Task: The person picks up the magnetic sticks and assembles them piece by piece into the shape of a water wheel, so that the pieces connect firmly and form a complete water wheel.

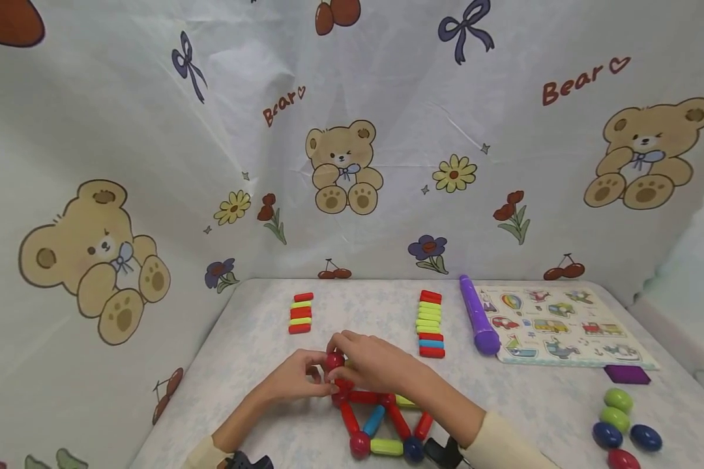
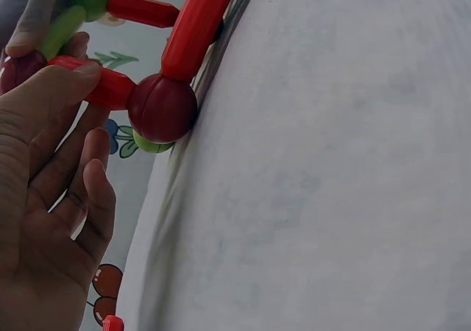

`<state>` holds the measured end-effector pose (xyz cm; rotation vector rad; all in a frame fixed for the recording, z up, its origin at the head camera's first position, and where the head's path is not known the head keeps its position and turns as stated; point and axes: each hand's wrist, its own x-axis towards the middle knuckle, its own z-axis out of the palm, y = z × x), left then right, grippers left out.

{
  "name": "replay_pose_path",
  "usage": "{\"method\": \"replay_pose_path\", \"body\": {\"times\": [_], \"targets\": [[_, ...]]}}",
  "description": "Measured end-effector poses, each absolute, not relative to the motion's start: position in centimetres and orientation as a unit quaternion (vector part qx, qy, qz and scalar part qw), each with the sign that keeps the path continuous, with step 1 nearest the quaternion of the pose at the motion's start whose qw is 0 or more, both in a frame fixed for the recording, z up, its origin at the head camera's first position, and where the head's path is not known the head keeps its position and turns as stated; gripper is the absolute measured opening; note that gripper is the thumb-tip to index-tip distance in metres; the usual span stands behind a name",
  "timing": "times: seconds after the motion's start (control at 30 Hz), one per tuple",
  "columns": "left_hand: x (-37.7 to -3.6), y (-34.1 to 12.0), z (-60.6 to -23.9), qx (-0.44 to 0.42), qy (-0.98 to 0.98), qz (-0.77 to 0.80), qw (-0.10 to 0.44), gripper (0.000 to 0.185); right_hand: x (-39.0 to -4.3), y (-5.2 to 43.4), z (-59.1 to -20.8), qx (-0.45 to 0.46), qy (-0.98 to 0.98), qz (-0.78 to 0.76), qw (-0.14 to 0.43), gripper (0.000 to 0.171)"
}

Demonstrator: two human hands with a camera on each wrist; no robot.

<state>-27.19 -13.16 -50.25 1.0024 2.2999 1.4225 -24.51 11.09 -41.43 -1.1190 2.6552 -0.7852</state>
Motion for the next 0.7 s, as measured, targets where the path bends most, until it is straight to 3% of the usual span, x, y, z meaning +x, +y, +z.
{"method": "replay_pose_path", "body": {"times": [0.53,0.7], "targets": [[-27.2,-13.3,-50.0,0.334,0.794,0.489,0.135,0.020,-23.9,12.8,-41.2,-0.375,0.894,-0.244,0.030,0.039],[-27.1,-13.3,-49.8,0.325,0.799,0.487,0.136,0.019,-23.5,15.4,-40.5,-0.354,0.896,-0.268,0.026,0.032]]}}
